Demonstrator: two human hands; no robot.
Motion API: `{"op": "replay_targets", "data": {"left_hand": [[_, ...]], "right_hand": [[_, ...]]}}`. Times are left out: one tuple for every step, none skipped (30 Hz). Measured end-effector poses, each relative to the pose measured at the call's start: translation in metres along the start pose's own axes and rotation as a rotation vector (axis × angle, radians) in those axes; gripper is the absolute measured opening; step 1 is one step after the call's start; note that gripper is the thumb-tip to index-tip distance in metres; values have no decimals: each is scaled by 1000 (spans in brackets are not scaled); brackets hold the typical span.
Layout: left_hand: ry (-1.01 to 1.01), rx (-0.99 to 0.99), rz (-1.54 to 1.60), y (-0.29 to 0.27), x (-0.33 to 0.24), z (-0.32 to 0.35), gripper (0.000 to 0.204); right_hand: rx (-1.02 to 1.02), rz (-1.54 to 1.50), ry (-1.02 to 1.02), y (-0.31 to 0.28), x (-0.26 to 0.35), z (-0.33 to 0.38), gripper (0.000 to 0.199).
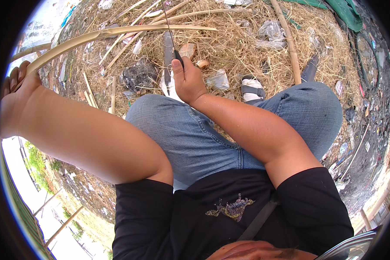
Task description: The person sits on the ground and uses a machete to split long bamboo poles into thin strips. They hold the bamboo with one hand and strike it with the machete in the other, repeatedly splitting the material and discarding the resulting strips onto the ground.
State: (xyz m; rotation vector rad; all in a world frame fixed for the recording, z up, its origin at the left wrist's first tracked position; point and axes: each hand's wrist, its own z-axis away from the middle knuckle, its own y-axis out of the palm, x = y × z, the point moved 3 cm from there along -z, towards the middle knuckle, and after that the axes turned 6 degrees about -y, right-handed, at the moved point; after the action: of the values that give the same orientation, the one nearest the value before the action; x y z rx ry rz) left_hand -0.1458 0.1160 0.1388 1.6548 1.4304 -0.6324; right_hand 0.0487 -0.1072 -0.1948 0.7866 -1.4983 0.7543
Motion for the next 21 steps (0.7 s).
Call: {"op": "replay_targets", "data": {"left_hand": [[-50, -83, 51, 14, 5, 12, 31], [-160, -326, 160, 43, 14, 41, 28], [-193, -417, 86, 47, 21, 49, 44], [-240, -501, 21, 55, 33, 58, 62], [-246, -579, -21, 59, 36, 68, 76], [-258, -584, -32, 57, 42, 68, 79], [-270, -586, -41, 52, 47, 66, 83], [-281, -589, -50, 48, 51, 64, 86], [-297, -620, -49, 42, 54, 64, 86], [-312, -652, -48, 36, 56, 65, 87], [-328, -683, -47, 31, 58, 64, 87], [-329, -695, -40, 26, 59, 62, 87], [-332, -706, -36, 22, 62, 60, 88], [-335, -717, -32, 19, 65, 59, 89], [-331, -703, -54, 18, 67, 57, 91], [-328, -689, -75, 18, 68, 56, 93], [-322, -678, -96, 17, 69, 57, 95], [-313, -671, -121, 16, 66, 60, 96], [-305, -660, -139, 26, 61, 71, 97], [-289, -647, -148, 34, 55, 76, 97], [-280, -643, -114, 38, 53, 74, 97]], "right_hand": [[3, -2, -7, 0, 1, -1, 44], [24, -9, -15, 3, 3, 1, 45], [39, -15, -23, 5, 4, 3, 45], [71, 21, -34, 5, -1, 1, 46], [104, 56, -46, 1, -7, -4, 47], [128, 94, -56, -4, -15, -10, 48], [123, 126, -24, -10, -26, -14, 49], [118, 157, 8, -16, -36, -18, 51], [125, 187, 38, -21, -37, -22, 52], [171, 191, 56, -25, -38, -25, 52], [192, 212, 98, -22, -39, -25, 52], [215, 233, 141, -16, -29, -25, 52], [237, 254, 189, -11, -21, -25, 52], [252, 277, 126, -8, -9, -26, 52], [266, 300, 64, -5, 2, -28, 52], [280, 323, 1, -2, 7, -28, 51], [271, 352, 37, -6, 0, -28, 52], [270, 377, 74, -13, -12, -27, 53], [258, 404, 108, -23, -26, -28, 53], [209, 415, 230, -39, -56, -24, 54], [153, 424, 349, -51, -81, -24, 55]]}}
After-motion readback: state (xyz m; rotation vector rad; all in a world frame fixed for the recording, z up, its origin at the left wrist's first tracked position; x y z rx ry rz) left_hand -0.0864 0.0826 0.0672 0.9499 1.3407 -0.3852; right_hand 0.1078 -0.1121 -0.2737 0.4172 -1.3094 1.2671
